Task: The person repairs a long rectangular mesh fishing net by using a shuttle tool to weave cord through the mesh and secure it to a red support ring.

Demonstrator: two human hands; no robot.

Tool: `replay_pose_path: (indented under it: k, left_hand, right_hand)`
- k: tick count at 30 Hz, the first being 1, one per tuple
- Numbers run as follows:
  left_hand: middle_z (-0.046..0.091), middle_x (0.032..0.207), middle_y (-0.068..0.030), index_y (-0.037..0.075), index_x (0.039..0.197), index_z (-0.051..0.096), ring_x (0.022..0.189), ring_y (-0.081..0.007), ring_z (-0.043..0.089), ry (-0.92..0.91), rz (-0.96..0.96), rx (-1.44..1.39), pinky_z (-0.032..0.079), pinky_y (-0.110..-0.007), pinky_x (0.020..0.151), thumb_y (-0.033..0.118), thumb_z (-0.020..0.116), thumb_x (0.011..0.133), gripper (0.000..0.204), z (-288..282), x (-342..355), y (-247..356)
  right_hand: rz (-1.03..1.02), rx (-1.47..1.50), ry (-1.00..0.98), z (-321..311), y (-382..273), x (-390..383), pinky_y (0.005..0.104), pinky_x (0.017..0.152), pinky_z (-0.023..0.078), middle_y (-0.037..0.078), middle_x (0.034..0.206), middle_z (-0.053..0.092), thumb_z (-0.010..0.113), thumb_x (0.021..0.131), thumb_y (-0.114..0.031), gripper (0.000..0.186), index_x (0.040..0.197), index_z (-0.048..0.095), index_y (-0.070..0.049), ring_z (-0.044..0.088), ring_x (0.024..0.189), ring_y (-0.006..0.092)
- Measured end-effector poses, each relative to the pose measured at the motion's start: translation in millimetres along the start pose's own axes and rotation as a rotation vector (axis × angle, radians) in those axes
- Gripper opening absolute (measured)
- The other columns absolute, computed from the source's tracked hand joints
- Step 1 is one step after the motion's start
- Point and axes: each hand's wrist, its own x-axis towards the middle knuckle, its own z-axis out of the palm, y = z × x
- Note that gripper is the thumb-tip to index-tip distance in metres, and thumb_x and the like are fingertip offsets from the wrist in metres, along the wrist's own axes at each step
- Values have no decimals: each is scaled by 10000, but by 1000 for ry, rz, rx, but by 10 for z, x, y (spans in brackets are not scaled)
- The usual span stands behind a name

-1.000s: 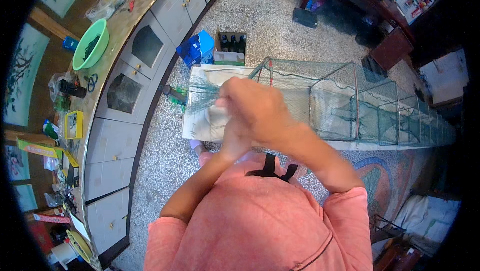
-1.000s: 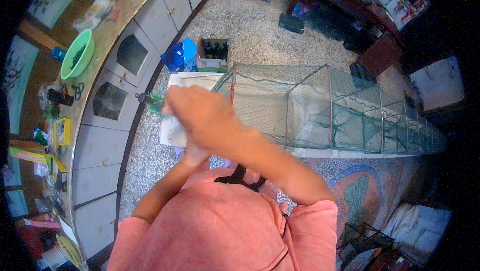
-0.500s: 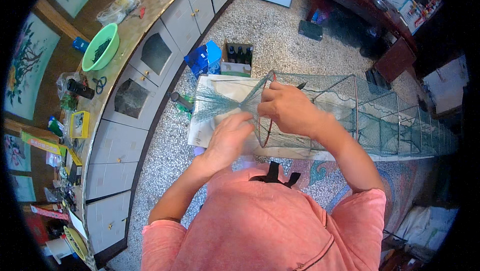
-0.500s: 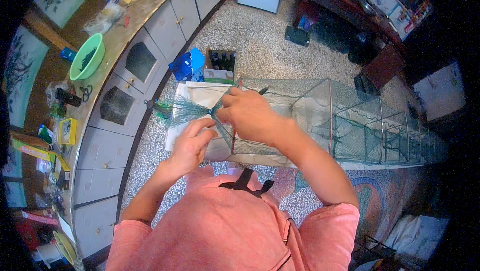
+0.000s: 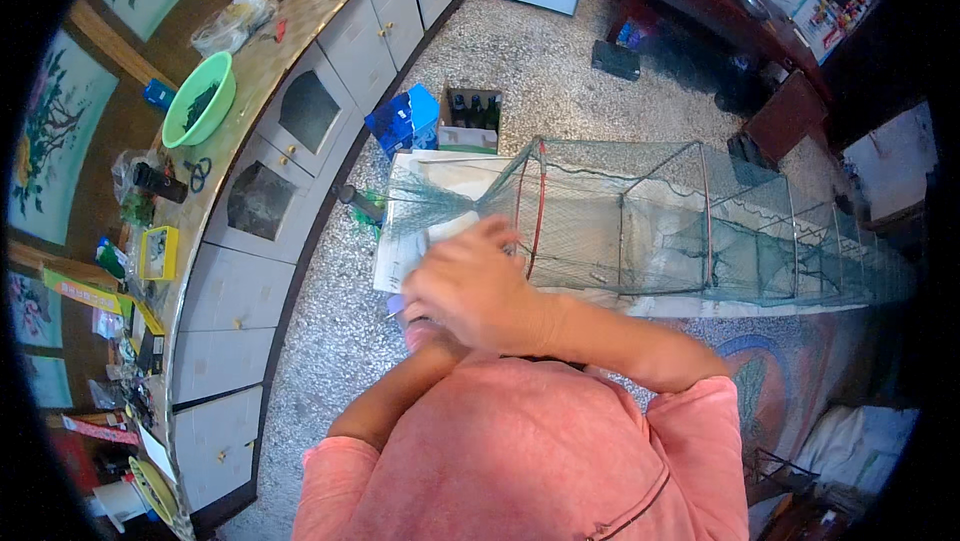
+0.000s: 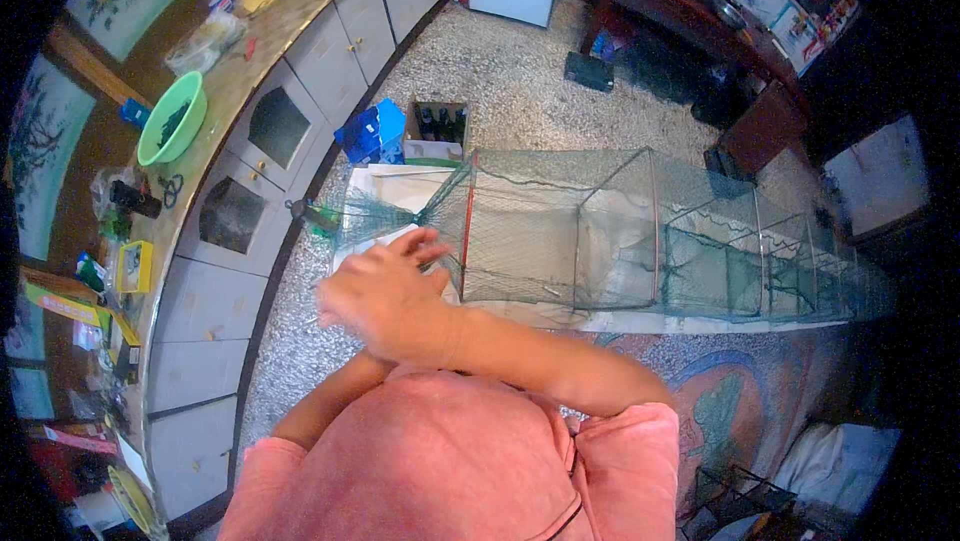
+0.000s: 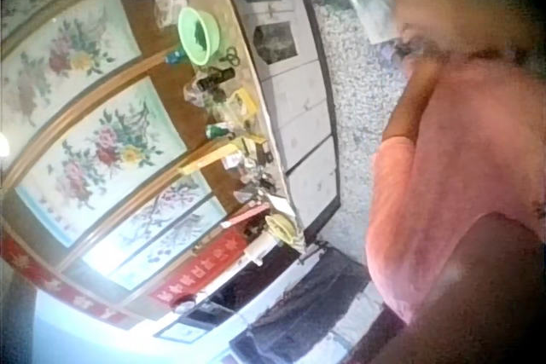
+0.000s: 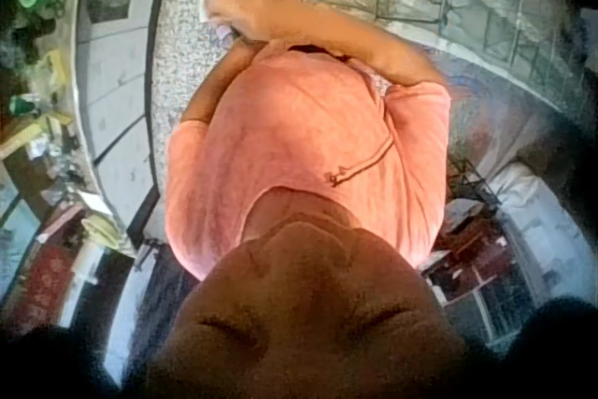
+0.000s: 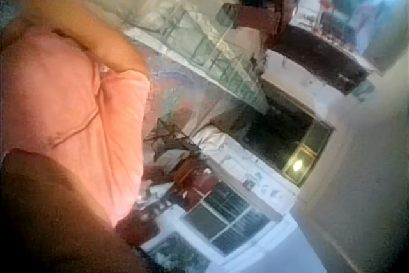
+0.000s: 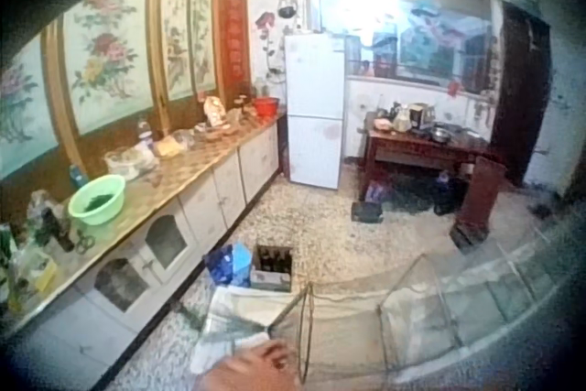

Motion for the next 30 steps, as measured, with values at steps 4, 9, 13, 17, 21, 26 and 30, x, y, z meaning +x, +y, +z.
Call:
replay_pose_path:
  k: [4, 9, 13, 17, 21, 26, 30]
  left_hand:
    - [470, 1226, -137, 29, 1163, 467, 1154, -263, 452, -69, 248, 248, 340, -368, 987, 89, 600, 820, 372, 290, 64, 242]
    - [520, 1177, -154, 16, 1079, 553, 1233, -246, 392, -230, 178, 256, 295, -374, 1023, 116, 561, 863, 238, 212, 177, 239]
    - [620, 942, -76, 22, 985, 611, 1072, -194, 532, -283, 43, 125, 309, -389, 1026, 63, 541, 864, 146, -156, 178, 269]
    - [641, 855, -58, 24, 896, 629, 1028, -184, 569, -395, 142, 359, 299, -430, 1040, 14, 533, 841, 112, -261, 179, 355]
    - [632, 882, -79, 45, 872, 639, 979, -244, 581, -528, 394, 597, 312, -423, 1030, -3, 573, 767, 133, -179, 180, 487]
    - [612, 913, -74, 64, 880, 640, 992, -285, 558, -603, 413, 749, 367, -418, 967, -13, 605, 703, 197, -309, -64, 444]
    - [559, 1045, -114, 41, 893, 629, 991, -272, 551, -530, 385, 756, 422, -385, 887, -36, 599, 734, 179, -328, -161, 220]
  right_hand:
    - [410, 712, 220, -914, -392, 291, 293, 517, 424, 52, 655, 467, 513, 881, -131, 85, 934, 487, -70, 482, 517, 150]
    - [145, 489, 285, -1278, -114, 293, 274, 544, 431, 76, 689, 502, 523, 882, -112, 120, 904, 502, 5, 553, 623, 178]
    - [221, -273, -30, -1517, 100, 18, 285, 573, 439, 87, 667, 518, 595, 825, -79, 88, 848, 555, -4, 562, 656, 189]
    - [1026, 176, -389, -1847, 372, -479, 343, 599, 461, 110, 664, 572, 576, 809, -86, 114, 920, 586, -65, 593, 659, 296]
    - [776, -332, 101, -1693, 506, -731, 303, 637, 454, 91, 723, 562, 563, 818, -40, 131, 948, 580, -42, 591, 707, 238]
    - [371, -168, -169, -1319, 291, -691, 347, 644, 444, 71, 825, 545, 585, 724, -33, 122, 840, 592, -72, 526, 797, 274]
    - [370, -305, -219, -953, 340, -787, 350, 639, 438, 60, 792, 526, 575, 690, -36, 107, 787, 591, -79, 513, 787, 246]
